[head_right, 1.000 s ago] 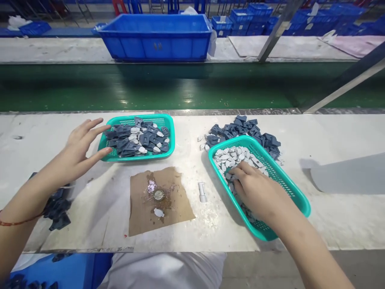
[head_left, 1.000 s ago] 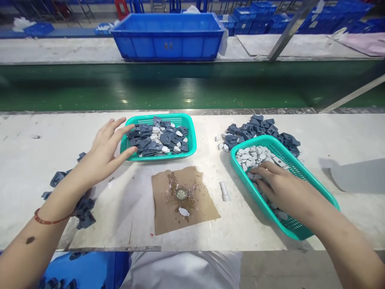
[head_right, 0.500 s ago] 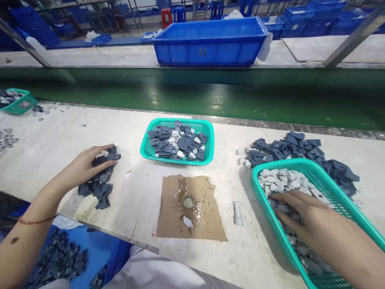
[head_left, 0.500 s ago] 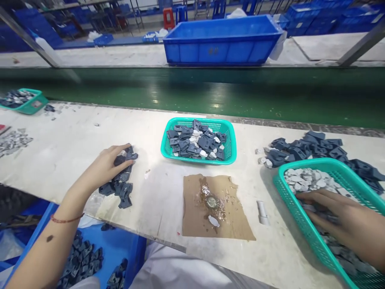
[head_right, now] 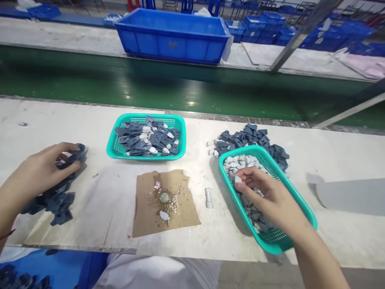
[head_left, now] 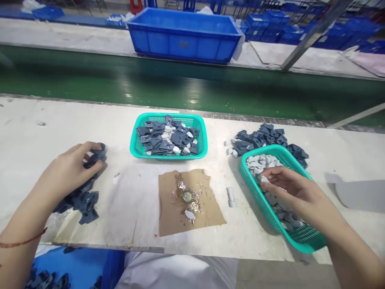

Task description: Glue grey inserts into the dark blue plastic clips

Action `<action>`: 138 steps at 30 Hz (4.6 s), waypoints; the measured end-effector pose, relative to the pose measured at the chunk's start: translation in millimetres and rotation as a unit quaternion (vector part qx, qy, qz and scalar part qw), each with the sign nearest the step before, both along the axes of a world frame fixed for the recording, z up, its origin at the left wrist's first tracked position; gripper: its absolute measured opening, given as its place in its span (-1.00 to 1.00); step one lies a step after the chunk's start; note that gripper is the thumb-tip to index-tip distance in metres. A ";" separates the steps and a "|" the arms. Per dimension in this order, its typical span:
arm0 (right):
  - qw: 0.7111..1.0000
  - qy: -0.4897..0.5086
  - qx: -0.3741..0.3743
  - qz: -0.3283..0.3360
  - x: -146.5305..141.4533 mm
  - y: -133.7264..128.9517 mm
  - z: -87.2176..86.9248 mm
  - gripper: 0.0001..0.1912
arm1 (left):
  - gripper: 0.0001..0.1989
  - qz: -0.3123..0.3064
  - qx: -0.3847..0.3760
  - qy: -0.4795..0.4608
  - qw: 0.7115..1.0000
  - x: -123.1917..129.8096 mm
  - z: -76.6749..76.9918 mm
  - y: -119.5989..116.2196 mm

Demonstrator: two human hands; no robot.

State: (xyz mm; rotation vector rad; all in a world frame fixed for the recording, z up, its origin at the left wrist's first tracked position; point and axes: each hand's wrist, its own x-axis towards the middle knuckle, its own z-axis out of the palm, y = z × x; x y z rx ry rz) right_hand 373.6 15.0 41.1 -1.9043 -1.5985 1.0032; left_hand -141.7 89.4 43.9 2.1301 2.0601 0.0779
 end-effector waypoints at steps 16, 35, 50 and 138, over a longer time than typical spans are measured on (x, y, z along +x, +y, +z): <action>0.918 0.392 -0.059 -0.003 -92.6 -3.2 -8.2 -0.77 | -0.58 -0.079 0.068 0.025 0.994 7.9 -6.8 -18.5; 0.958 0.034 0.138 0.250 -137.6 -2.9 -42.6 -0.80 | -0.76 0.087 -0.176 -0.710 0.677 138.7 -41.8 -92.1; 0.974 0.067 0.105 0.187 -132.5 -8.8 -45.7 -0.74 | -0.81 0.111 -0.148 -0.706 0.684 152.4 -50.1 -100.6; 0.934 -0.299 0.176 0.083 -17.2 2.5 -11.5 -0.75 | -0.47 -0.212 0.063 -0.180 0.958 171.3 19.7 22.5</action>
